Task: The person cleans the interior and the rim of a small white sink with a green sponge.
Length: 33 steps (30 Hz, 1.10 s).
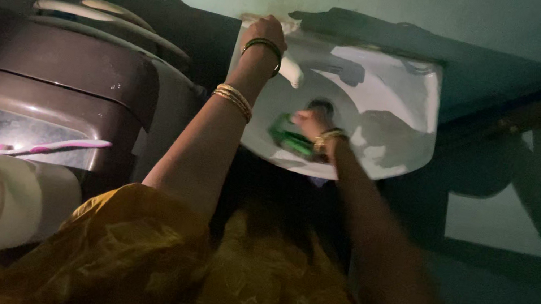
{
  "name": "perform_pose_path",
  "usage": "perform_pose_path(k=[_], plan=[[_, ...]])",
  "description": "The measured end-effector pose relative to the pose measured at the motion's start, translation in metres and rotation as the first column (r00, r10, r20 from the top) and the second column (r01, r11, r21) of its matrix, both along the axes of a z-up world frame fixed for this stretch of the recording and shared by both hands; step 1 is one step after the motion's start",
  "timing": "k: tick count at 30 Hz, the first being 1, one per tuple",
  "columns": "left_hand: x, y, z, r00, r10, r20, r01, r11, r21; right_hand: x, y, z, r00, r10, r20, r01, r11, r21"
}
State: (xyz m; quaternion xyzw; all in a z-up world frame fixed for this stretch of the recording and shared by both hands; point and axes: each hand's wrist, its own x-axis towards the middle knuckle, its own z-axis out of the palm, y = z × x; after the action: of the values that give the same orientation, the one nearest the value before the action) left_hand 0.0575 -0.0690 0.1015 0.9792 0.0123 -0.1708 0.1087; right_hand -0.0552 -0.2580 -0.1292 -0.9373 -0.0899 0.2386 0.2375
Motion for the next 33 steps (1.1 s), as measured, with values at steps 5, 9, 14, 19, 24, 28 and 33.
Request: perform_pose_path(k=[5, 9, 14, 19, 24, 28, 33], plan=[[0.005, 0.000, -0.021, 0.980, -0.007, 0.197, 0.003, 1.000, 0.020, -0.018, 0.025, 0.061, 0.985, -0.031, 0.168, 0.001, 0.984, 0.176], [0.001, 0.003, -0.014, 0.996, 0.027, 0.083, -0.025, 0.999, -0.025, -0.029, -0.035, 0.157, 0.945, -0.073, -0.319, -0.011, 0.967, -0.254], [-0.001, 0.002, -0.002, 0.994, 0.067, 0.081, -0.061, 0.996, -0.070, -0.043, -0.078, 0.226, 0.933, -0.303, -0.193, 0.170, 0.845, -0.507], [-0.010, 0.001, 0.005, 0.998, 0.030, 0.057, -0.032, 0.999, 0.029, -0.026, -0.079, 0.260, 0.849, -0.519, 0.096, 0.528, 0.837, -0.145], [-0.002, 0.000, 0.005, 0.996, 0.074, 0.057, -0.072, 0.997, -0.033, 0.020, -0.065, 0.268, 0.810, -0.494, 0.317, 0.477, 0.868, 0.135], [-0.004, 0.000, 0.006, 0.997, 0.073, 0.021, -0.072, 0.997, -0.027, 0.037, -0.034, 0.250, 0.925, -0.131, 0.355, 0.206, 0.962, -0.182], [-0.003, 0.000, -0.002, 0.995, 0.103, 0.010, -0.103, 0.994, -0.028, 0.024, -0.041, 0.247, 0.897, -0.239, 0.371, 0.347, 0.902, -0.258]])
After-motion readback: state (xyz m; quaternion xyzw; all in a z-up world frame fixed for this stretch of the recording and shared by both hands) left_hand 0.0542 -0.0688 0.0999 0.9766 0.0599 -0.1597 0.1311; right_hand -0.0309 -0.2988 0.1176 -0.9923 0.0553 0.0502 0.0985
